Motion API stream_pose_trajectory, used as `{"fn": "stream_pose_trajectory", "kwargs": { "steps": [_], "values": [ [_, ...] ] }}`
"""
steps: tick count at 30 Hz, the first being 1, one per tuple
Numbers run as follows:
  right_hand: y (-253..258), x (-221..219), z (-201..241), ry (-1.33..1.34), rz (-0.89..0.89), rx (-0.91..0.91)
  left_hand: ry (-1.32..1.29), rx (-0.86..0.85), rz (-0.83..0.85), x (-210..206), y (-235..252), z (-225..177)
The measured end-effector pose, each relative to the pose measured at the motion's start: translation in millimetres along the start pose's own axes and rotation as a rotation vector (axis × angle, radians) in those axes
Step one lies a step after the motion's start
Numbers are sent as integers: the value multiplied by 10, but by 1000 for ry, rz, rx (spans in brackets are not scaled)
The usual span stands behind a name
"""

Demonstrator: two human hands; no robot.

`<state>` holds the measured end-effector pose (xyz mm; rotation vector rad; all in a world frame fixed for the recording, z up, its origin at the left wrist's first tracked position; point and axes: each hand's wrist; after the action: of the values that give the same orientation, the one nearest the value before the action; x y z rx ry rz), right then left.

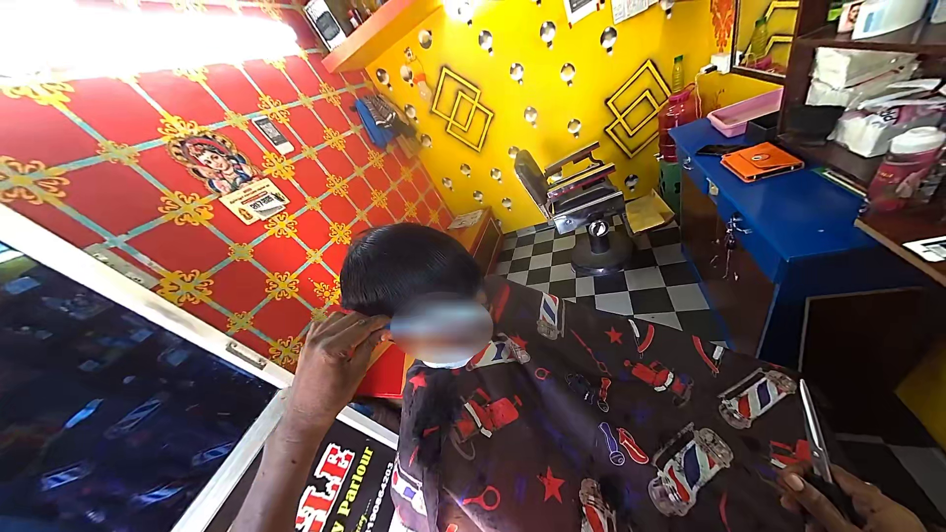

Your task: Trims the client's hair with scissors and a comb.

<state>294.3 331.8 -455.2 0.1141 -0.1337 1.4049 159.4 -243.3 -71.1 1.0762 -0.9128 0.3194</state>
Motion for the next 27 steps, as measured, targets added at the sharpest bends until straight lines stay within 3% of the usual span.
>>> {"fn": "stream_pose_trajectory", "kwargs": {
  "steps": [4,6,8,10,13,16,21,27],
  "values": [
    [0,-57,37,-5,9,-26,-221,-80,221,71,0,-4],
    [17,-81,16,17,11,-29,-337,-33,59,228,112,-203],
    [34,-118,-8,29,14,-29,-199,55,-213,414,312,-442],
    [40,-159,21,31,26,-39,-23,128,-329,538,549,-583],
    [50,-225,55,41,55,-25,120,243,-180,554,773,-724],
    [42,-250,43,14,81,-4,177,214,-96,402,706,-970],
    [-27,-176,-123,4,76,-25,304,129,-30,68,473,-1413],
    [-23,-67,-182,7,52,-43,345,154,-14,-136,342,-1472]
  ]
}}
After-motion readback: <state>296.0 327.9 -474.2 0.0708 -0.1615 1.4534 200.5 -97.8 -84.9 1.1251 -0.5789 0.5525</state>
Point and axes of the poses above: each hand's wrist, its own y-axis towards the middle knuckle, its own x-axis out of the back of the hand, z = x × y, and after that the axes turned 1 degree about x, right-handed
